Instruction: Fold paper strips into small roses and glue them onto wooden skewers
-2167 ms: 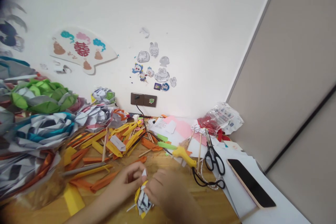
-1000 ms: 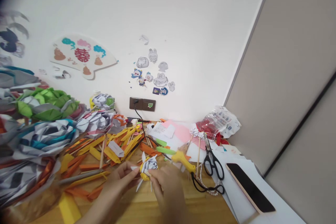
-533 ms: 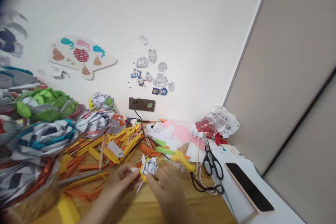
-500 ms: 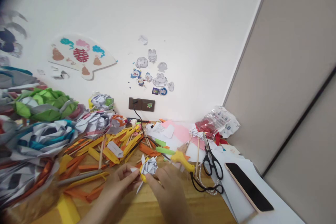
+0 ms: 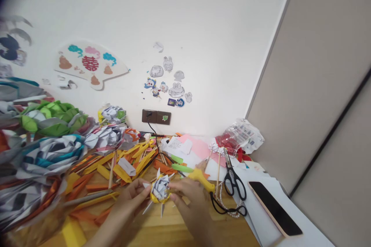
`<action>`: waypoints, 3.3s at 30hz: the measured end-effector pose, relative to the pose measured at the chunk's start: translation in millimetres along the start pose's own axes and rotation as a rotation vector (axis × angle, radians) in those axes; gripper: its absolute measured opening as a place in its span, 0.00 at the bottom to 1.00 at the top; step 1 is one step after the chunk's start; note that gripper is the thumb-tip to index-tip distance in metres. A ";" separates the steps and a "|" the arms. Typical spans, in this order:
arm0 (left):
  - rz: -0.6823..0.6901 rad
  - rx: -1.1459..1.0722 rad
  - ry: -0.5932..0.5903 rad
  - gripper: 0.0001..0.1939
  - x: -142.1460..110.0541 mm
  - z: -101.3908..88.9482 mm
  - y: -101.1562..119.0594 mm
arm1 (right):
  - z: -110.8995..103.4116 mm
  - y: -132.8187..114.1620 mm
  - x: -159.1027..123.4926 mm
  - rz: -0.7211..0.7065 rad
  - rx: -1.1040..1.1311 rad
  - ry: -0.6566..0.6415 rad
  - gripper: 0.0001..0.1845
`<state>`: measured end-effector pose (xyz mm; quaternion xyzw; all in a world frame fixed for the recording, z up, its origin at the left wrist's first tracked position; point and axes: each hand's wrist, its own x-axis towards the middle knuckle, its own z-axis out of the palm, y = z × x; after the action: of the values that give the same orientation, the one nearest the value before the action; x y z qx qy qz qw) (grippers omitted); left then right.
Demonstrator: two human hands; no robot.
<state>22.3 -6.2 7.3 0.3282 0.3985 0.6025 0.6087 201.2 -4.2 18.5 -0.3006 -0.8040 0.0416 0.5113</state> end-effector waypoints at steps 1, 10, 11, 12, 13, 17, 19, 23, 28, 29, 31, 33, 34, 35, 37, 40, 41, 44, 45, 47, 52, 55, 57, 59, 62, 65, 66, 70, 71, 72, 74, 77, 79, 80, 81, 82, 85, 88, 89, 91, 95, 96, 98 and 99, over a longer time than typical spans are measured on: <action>-0.001 0.002 -0.009 0.21 0.2 -0.4 -0.9 | -0.4 0.4 0.5 0.005 0.031 -0.022 0.07; -0.005 0.030 -0.059 0.23 5.6 -5.0 -5.1 | -4.3 -3.8 2.4 0.011 0.094 -0.121 0.07; -0.004 0.037 -0.060 0.23 4.9 -4.4 -4.0 | -4.7 -4.7 2.7 0.027 0.086 -0.128 0.07; 0.000 0.043 -0.060 0.23 3.8 -3.6 -2.8 | -5.0 -5.7 3.1 0.042 0.082 -0.136 0.06; 0.003 0.047 -0.061 0.23 2.6 -2.8 -1.7 | -5.3 -6.9 3.7 0.052 0.083 -0.143 0.07; 0.004 0.059 -0.062 0.23 -1.8 -0.1 0.9 | -6.7 -11.4 5.6 0.033 0.116 -0.167 0.07; -0.008 0.060 -0.068 0.23 -2.3 0.5 0.9 | -7.2 -12.2 5.6 0.030 0.127 -0.179 0.07; -0.035 0.035 -0.068 0.23 -0.9 1.5 0.0 | -7.4 -11.9 4.3 0.046 0.120 -0.181 0.07; -0.036 0.038 -0.098 0.22 -0.9 0.9 -1.4 | -5.6 -11.5 3.9 0.005 0.109 -0.138 0.06; -0.041 0.035 -0.109 0.22 -1.3 0.4 -1.7 | -5.2 -11.4 4.0 -0.014 0.103 -0.132 0.06; -0.052 0.018 -0.122 0.21 -2.0 -0.8 -2.4 | -4.6 -10.9 4.3 -0.067 0.091 -0.126 0.07; -0.048 0.006 -0.112 0.20 -2.4 -1.6 -3.1 | -4.9 -10.6 4.8 -0.113 0.066 -0.137 0.08; -0.047 0.004 -0.104 0.20 -2.5 -1.8 -3.5 | -5.3 -10.5 5.0 -0.127 0.047 -0.149 0.08; -0.046 0.002 -0.095 0.20 -2.5 -1.7 -3.9 | -6.0 -10.7 5.4 -0.138 0.022 -0.162 0.08; -0.049 -0.004 -0.073 0.20 -2.3 -1.3 -4.6 | -7.8 -11.4 6.1 -0.164 -0.033 -0.191 0.08; -0.055 -0.005 -0.045 0.21 -0.9 -1.5 -5.8 | -9.6 -13.1 7.4 -0.267 -0.098 -0.195 0.09; -0.055 -0.004 -0.040 0.22 -0.2 -2.0 -6.2 | -9.6 -13.5 7.7 -0.301 -0.119 -0.185 0.10; -0.054 0.006 -0.051 0.22 2.0 -3.8 -7.0 | -7.8 -13.5 7.5 -0.365 -0.169 -0.163 0.11; -0.054 0.011 -0.053 0.22 2.3 -4.3 -7.1 | -6.9 -13.1 7.0 -0.363 -0.180 -0.170 0.11; -0.054 0.019 -0.057 0.21 2.1 -4.6 -6.9 | -5.2 -12.1 5.5 -0.353 -0.189 -0.199 0.11; -0.064 -0.002 -0.059 0.20 -2.2 -1.6 -4.3 | -2.1 -9.2 0.9 -0.280 -0.183 -0.253 0.13; -0.065 0.003 -0.051 0.20 -2.9 -0.1 -2.4 | -2.9 -10.5 2.5 -0.302 -0.170 -0.223 0.12; -0.049 0.029 -0.047 0.21 -1.8 -0.3 -1.6 | -5.0 -13.4 5.8 -0.343 -0.143 -0.184 0.10; -0.017 0.054 -0.052 0.22 -0.2 -1.1 -1.4 | -7.4 -16.8 9.0 -0.360 -0.109 -0.156 0.10; 0.035 0.078 -0.061 0.22 1.7 -2.5 -1.8 | -8.9 -20.4 10.1 -0.328 -0.052 -0.149 0.12; 0.059 0.094 -0.052 0.22 2.4 -3.4 -1.9 | -6.2 -19.9 5.9 -0.252 0.028 -0.140 0.12; 0.064 0.095 -0.048 0.22 2.5 -3.5 -1.7 | -4.5 -18.7 3.8 -0.217 0.043 -0.116 0.13; 0.078 0.084 -0.045 0.22 2.4 -3.2 0.3 | 5.1 -11.5 -3.8 -0.071 0.009 0.020 0.15; 0.079 0.084 -0.045 0.22 2.3 -3.0 0.9 | 7.6 -10.2 -4.9 -0.043 0.004 0.040 0.15; 0.080 0.087 -0.043 0.22 2.2 -2.7 1.4 | 10.0 -9.4 -5.6 -0.016 0.005 0.052 0.14; 0.088 0.101 -0.032 0.22 1.9 -2.1 2.3 | 13.8 -10.0 -5.9 0.023 0.024 0.070 0.12; 0.101 0.119 -0.001 0.22 1.1 -1.1 2.8 | 17.3 -14.1 -4.9 0.064 0.056 0.089 0.10; 0.100 0.125 0.011 0.22 0.7 -0.3 2.8 | 18.7 -16.4 -4.5 0.079 0.066 0.110 0.10; 0.097 0.128 0.013 0.22 0.4 0.1 2.8 | 19.2 -16.9 -4.5 0.082 0.069 0.123 0.09; 0.095 0.130 0.014 0.21 0.1 0.5 2.8 | 19.5 -16.9 -4.6 0.078 0.070 0.130 0.09; 0.096 0.131 0.019 0.21 -0.2 0.8 2.8 | 19.5 -16.4 -4.8 0.068 0.071 0.126 0.09; 0.100 0.131 0.030 0.21 -1.2 1.6 3.0 | 17.8 -14.0 -5.3 0.004 0.061 0.082 0.10; 0.089 0.122 0.027 0.22 -1.7 1.8 3.1 | 13.0 -14.0 -4.0 -0.082 -0.001 0.032 0.12; 0.084 0.115 0.022 0.22 -1.7 1.6 3.2 | 11.1 -15.0 -3.0 -0.111 -0.037 0.016 0.13; 0.075 0.108 0.009 0.23 -1.7 1.3 3.2 | 8.0 -17.7 -0.1 -0.180 -0.114 0.001 0.15; 0.074 0.123 -0.006 0.22 -2.1 0.9 3.2 | 7.0 -20.3 4.1 -0.273 -0.273 0.028 0.11; 0.076 0.126 -0.007 0.22 -2.4 1.0 3.1 | 7.3 -19.7 4.0 -0.279 -0.307 0.031 0.10; 0.082 0.131 -0.009 0.21 -3.2 1.5 3.0 | 7.2 -17.8 2.9 -0.306 -0.366 0.019 0.11; 0.088 0.132 -0.010 0.21 -3.7 1.8 3.0 | 6.5 -17.0 2.2 -0.329 -0.396 0.009 0.12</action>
<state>22.7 -9.6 11.1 0.3878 0.4194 0.5993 0.5609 187.6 -15.3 23.6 -0.2601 -0.8323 -0.2017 0.4461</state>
